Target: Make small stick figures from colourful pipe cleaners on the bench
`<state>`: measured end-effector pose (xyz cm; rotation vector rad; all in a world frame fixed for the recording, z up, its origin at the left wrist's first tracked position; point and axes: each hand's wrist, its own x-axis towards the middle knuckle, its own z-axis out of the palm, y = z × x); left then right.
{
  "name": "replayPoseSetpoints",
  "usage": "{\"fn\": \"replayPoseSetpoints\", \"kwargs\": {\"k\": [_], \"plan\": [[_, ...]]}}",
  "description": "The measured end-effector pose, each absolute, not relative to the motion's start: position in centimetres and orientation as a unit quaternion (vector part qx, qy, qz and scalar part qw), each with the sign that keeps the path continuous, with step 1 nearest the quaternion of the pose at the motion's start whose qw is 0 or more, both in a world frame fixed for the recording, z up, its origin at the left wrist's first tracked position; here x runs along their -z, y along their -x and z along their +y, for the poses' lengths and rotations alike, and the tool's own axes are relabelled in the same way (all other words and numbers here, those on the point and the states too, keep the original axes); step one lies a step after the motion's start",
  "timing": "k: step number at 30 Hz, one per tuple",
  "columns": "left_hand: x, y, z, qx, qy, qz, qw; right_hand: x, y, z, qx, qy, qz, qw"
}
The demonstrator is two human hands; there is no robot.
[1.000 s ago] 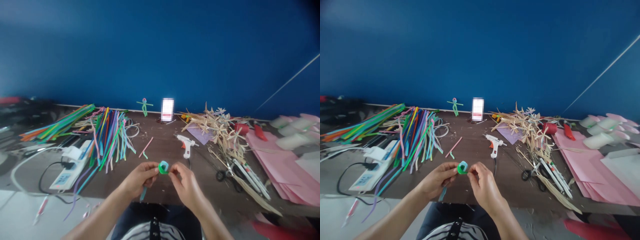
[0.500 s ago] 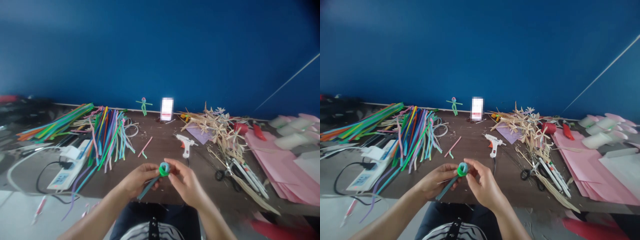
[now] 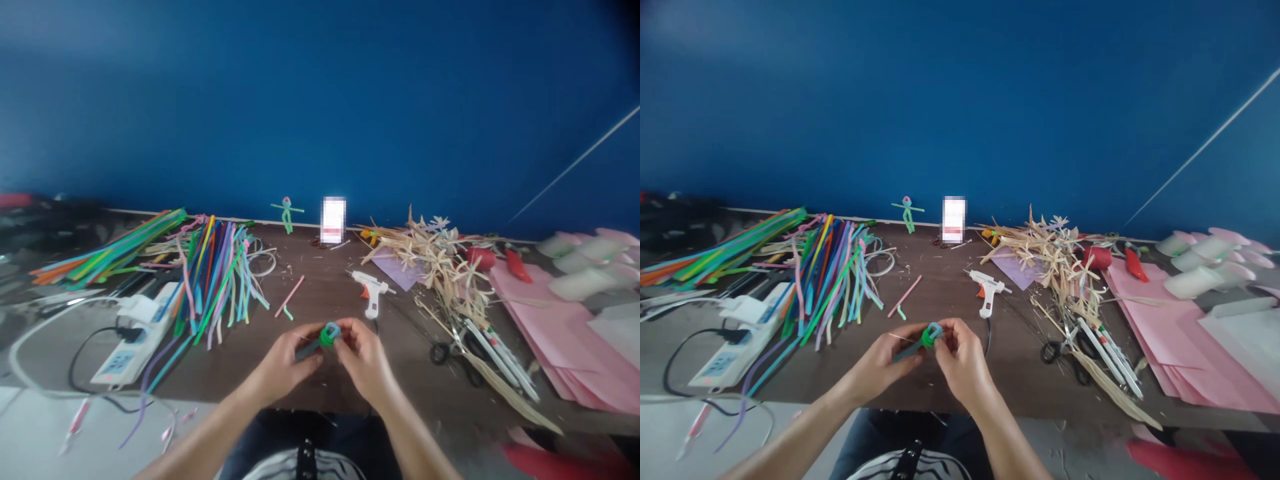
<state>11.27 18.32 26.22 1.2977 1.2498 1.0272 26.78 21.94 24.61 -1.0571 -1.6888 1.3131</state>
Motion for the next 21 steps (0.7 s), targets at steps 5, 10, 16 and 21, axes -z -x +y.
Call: {"fn": "replayPoseSetpoints", "kwargs": {"k": [5, 10, 16, 21], "plan": [[-25.8, -11.9, 18.5, -0.442, -0.513, 0.57, 0.465, -25.0, -26.3, 21.5, -0.508, 0.409, -0.656, 0.379], [-25.7, -11.8, 18.5, -0.454, -0.506, 0.558, 0.476, -25.4, -26.4, 21.1, -0.502, 0.399, -0.668, 0.379], [-26.4, -12.1, 18.1, -0.485, -0.448, 0.53, 0.532, -25.8, -26.4, 20.9, -0.501, 0.398, -0.668, 0.379], [-26.2, -12.1, 18.3, -0.486, -0.364, 0.531, 0.591, -25.6, -26.3, 20.9, -0.51, 0.394, -0.664, 0.378]]}}
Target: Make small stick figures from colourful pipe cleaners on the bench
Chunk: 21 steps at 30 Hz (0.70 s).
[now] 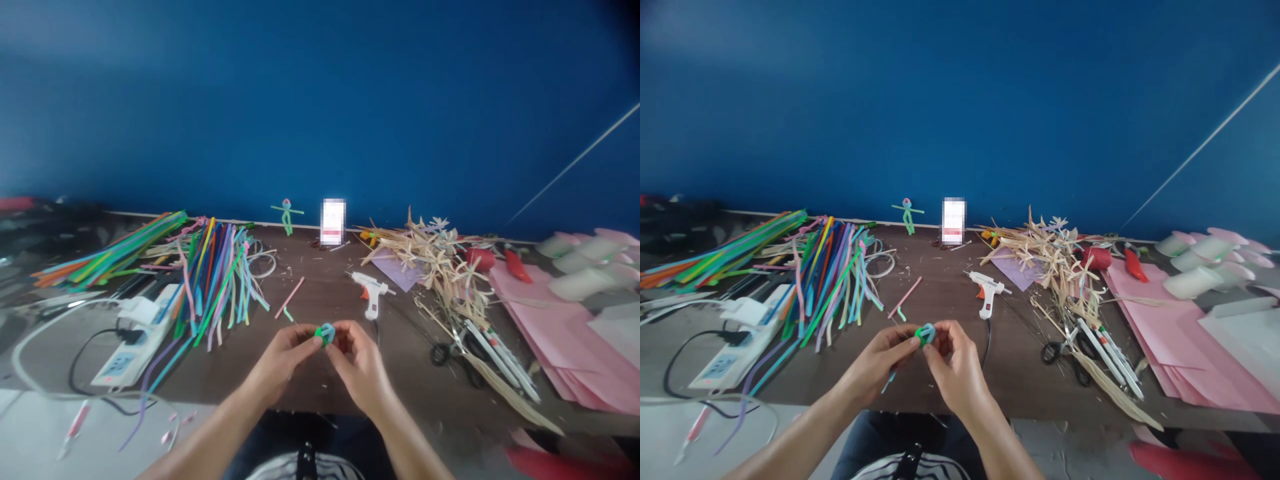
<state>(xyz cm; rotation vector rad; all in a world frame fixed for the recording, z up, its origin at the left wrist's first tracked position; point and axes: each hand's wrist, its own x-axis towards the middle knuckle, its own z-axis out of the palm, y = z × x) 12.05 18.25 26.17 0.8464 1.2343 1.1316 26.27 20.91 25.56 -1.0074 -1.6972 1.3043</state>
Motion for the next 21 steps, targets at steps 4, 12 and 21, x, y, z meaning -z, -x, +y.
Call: {"fn": "replayPoseSetpoints", "kwargs": {"k": [4, 12, 21], "plan": [[-25.2, -11.6, 18.6, -0.494, -0.282, 0.518, 0.639, -25.4, -26.6, 20.9, -0.526, 0.391, -0.657, 0.373], [-25.2, -11.5, 18.4, -0.493, -0.312, 0.541, 0.606, -25.8, -27.0, 20.9, -0.502, 0.399, -0.668, 0.377], [-27.2, -11.5, 17.8, -0.444, -0.537, 0.605, 0.386, -25.8, -26.9, 20.6, -0.441, 0.419, -0.706, 0.362]]}}
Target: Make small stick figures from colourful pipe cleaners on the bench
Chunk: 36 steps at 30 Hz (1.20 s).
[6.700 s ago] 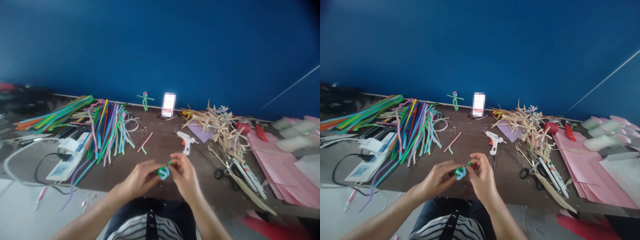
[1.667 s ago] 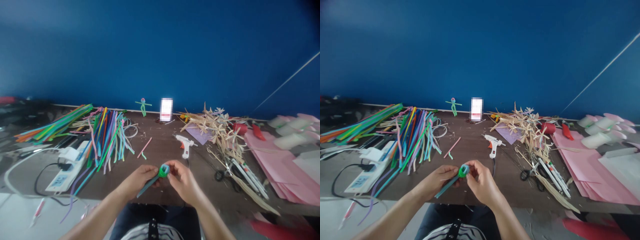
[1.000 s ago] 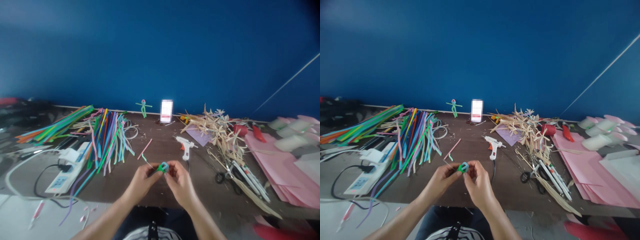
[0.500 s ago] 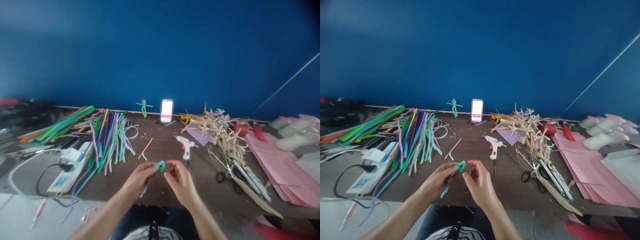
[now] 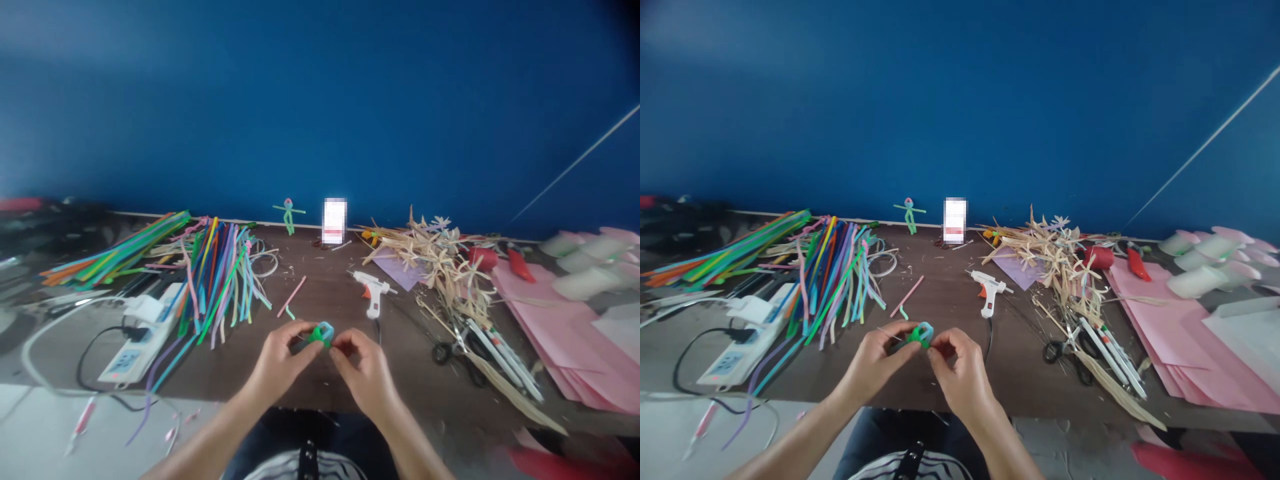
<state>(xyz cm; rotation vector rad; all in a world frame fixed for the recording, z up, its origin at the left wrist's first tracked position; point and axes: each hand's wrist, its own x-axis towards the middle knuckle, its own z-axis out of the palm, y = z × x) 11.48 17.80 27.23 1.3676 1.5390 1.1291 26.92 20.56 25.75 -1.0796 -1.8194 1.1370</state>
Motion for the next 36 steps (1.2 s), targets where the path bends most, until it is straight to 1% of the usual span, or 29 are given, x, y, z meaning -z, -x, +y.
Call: {"fn": "replayPoseSetpoints", "kwargs": {"k": [2, 6, 11, 17, 21, 25, 30, 36], "plan": [[-27.2, -11.4, 17.6, -0.444, -0.545, 0.595, 0.389, -25.8, -27.0, 20.5, -0.454, 0.418, -0.698, 0.363], [-26.8, -11.5, 17.4, -0.458, -0.527, 0.574, 0.429, -26.0, -26.9, 20.3, -0.491, 0.417, -0.673, 0.364], [-26.9, -11.5, 17.2, -0.454, -0.54, 0.564, 0.429, -25.7, -26.7, 20.2, -0.576, 0.401, -0.613, 0.363], [-26.5, -11.5, 17.2, -0.457, -0.449, 0.55, 0.535, -25.5, -26.6, 20.3, -0.626, 0.401, -0.562, 0.363], [-26.0, -11.5, 17.2, -0.468, -0.413, 0.54, 0.565, -25.5, -26.5, 20.3, -0.656, 0.39, -0.536, 0.362], [-25.7, -11.5, 17.1, -0.477, -0.393, 0.55, 0.561, -25.7, -26.5, 20.1, -0.65, 0.377, -0.55, 0.364], [-26.2, -11.8, 17.1, -0.465, -0.365, 0.545, 0.595, -26.0, -26.5, 20.1, -0.625, 0.382, -0.579, 0.359], [-26.3, -12.0, 17.0, -0.486, -0.344, 0.534, 0.6, -25.6, -26.6, 20.2, -0.635, 0.378, -0.568, 0.363]]}}
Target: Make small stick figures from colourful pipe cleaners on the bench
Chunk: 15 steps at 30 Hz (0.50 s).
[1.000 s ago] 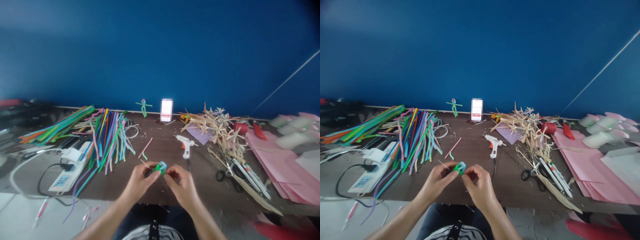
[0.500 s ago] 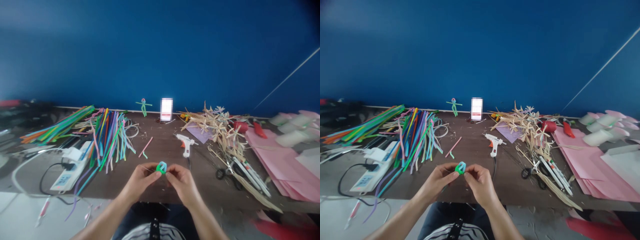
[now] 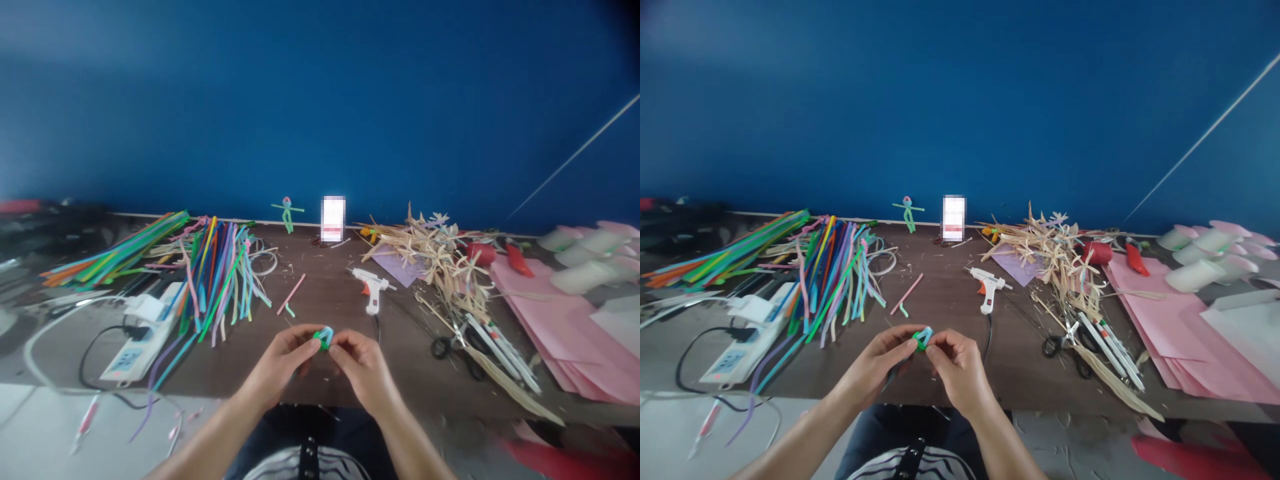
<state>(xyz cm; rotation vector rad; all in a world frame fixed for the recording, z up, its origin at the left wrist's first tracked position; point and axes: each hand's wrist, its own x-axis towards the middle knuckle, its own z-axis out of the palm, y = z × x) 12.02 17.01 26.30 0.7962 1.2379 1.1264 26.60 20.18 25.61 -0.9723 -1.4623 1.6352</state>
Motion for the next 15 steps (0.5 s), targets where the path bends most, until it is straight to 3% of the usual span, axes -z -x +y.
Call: {"fn": "replayPoseSetpoints", "kwargs": {"k": [8, 15], "plan": [[-26.0, -12.4, 17.0, -0.485, -0.299, 0.494, 0.657, -24.5, -26.7, 20.1, -0.634, 0.385, -0.562, 0.366], [-25.4, -12.5, 16.9, -0.514, -0.378, 0.543, 0.546, -24.3, -26.5, 19.9, -0.601, 0.423, -0.546, 0.403]]}}
